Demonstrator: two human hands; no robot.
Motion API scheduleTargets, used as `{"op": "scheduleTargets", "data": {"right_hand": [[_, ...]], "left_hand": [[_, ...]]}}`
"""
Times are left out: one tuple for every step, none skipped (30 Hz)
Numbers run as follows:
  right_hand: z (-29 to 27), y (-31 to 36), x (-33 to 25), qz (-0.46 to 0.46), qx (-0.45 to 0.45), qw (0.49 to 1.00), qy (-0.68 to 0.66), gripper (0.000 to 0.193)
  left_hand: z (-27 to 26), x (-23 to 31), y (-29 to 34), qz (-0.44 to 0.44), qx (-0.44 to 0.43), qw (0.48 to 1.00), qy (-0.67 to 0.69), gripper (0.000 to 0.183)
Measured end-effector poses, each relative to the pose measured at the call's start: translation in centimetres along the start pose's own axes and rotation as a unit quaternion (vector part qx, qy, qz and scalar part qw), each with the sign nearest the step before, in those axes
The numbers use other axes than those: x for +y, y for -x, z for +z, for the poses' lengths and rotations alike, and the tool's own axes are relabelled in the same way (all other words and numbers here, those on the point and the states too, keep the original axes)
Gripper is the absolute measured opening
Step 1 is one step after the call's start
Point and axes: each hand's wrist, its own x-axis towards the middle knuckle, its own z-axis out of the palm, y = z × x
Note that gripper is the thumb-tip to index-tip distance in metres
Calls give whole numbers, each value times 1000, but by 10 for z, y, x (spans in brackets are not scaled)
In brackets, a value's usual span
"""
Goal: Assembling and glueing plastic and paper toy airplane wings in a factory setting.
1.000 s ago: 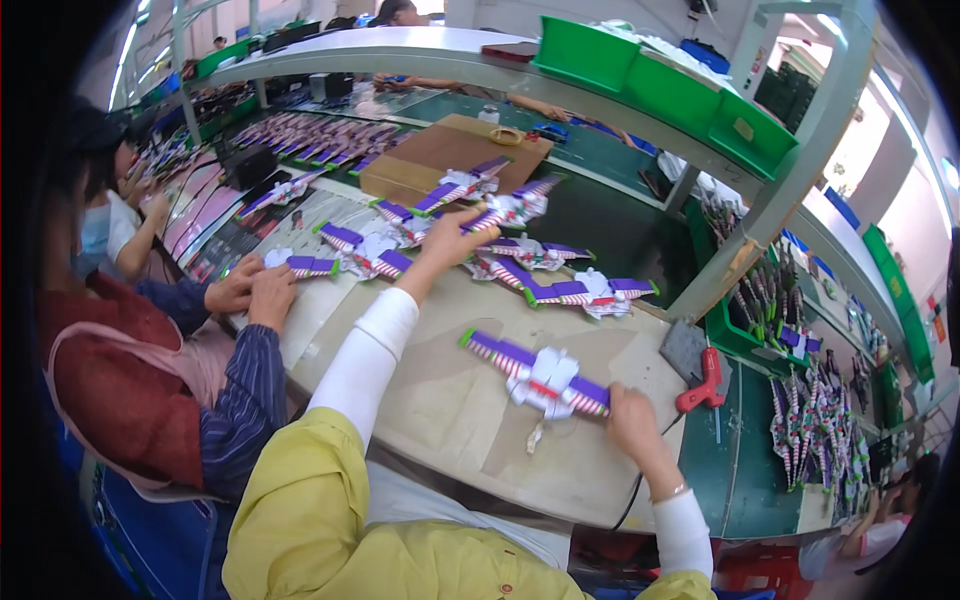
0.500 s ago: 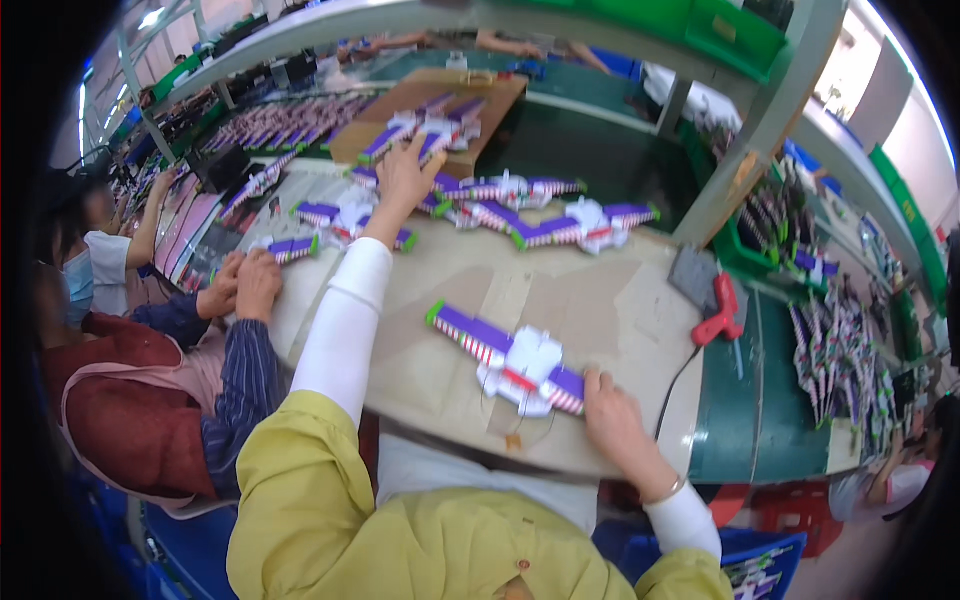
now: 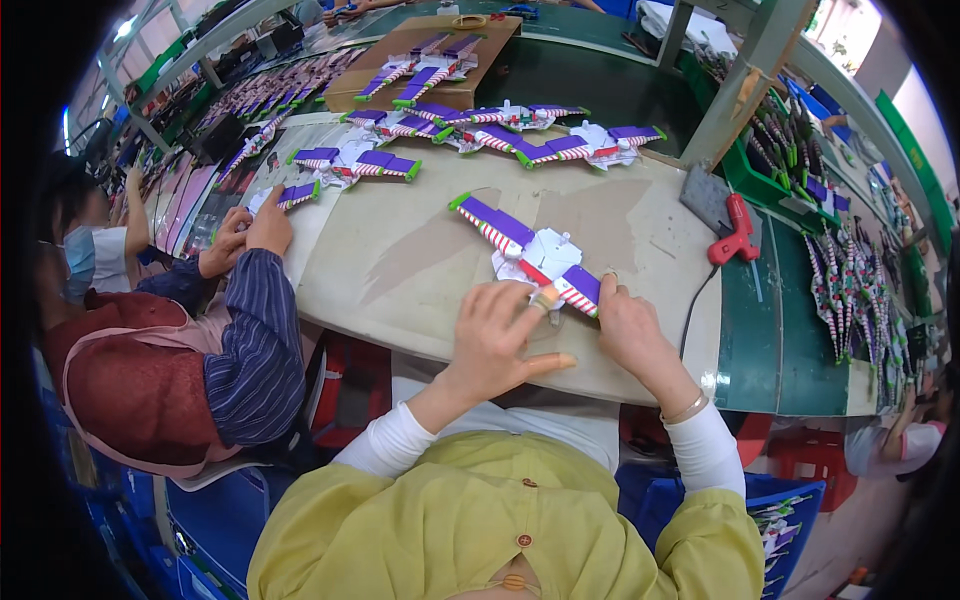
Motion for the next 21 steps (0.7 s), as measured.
{"op": "scheduleTargets", "data": {"right_hand": [[1, 0, -2, 13, 6, 1000, 2, 18], [0, -1, -2, 16, 7, 1000, 3, 18], [0, -2, -2, 18, -1, 1000, 2, 19], [0, -3, -3, 21, -10, 1000, 1, 19], [1, -2, -3, 22, -8, 1000, 2, 19], [3, -1, -4, 23, 13, 1000, 6, 20], [4, 0, -4, 23, 34, 999, 10, 20], [4, 1, -3, 22, 35, 999, 10, 20], [4, 3, -2, -5, 40, 999, 20, 19], [3, 3, -2, -32, 44, 998, 30, 18], [2, 4, -1, -33, 44, 998, 30, 18], [1, 3, -1, -50, 36, 997, 55, 19], [0, 3, -1, -68, 29, 994, 79, 20], [-2, 1, 1, -69, 28, 994, 81, 20], [-4, 0, 2, -96, 32, 990, 97, 28], [-6, -1, 3, -124, 37, 985, 114, 35], [-10, -1, 0, -127, 37, 984, 115, 35], [-13, 2, -3, -157, 104, 975, 117, 42], [-16, 5, -7, -187, 170, 960, 118, 50], [-18, 9, -11, -171, 144, 972, 71, 64], [-26, 10, -19, -184, 110, 977, -3, 69]], "left_hand": [[6, 1, 3, 16, -23, 1000, -7, 61], [13, 0, 1, 29, -9, 999, -32, 51], [19, -8, 2, 31, -8, 999, -31, 51], [26, -16, 4, 45, 11, 999, -17, 43], [27, -20, -1, 57, 29, 998, -5, 35], [25, -21, -8, 65, 67, 995, 21, 20], [25, -22, -9, 66, 68, 995, 21, 20], [24, -25, -8, 2, 17, 995, 103, 16], [25, -27, -7, -62, -34, 981, 183, 16], [27, -27, -7, -62, -33, 981, 183, 16], [31, -26, -5, -177, -34, 926, 332, 19], [35, -27, -3, -285, -34, 836, 468, 25], [35, -32, -3, -294, -37, 818, 494, 28], [35, -35, -6, -294, -36, 817, 495, 28], [33, -36, -9, -324, -33, 778, 537, 27], [31, -37, -9, -352, -30, 737, 576, 25], [28, -41, -8, -340, -70, 774, 530, 23], [25, -40, -6, -274, -61, 833, 476, 22], [21, -38, -4, -207, -52, 884, 417, 21], [15, -36, -1, -191, -84, 898, 386, 22], [12, -33, 4, -197, -80, 898, 385, 22]]}}
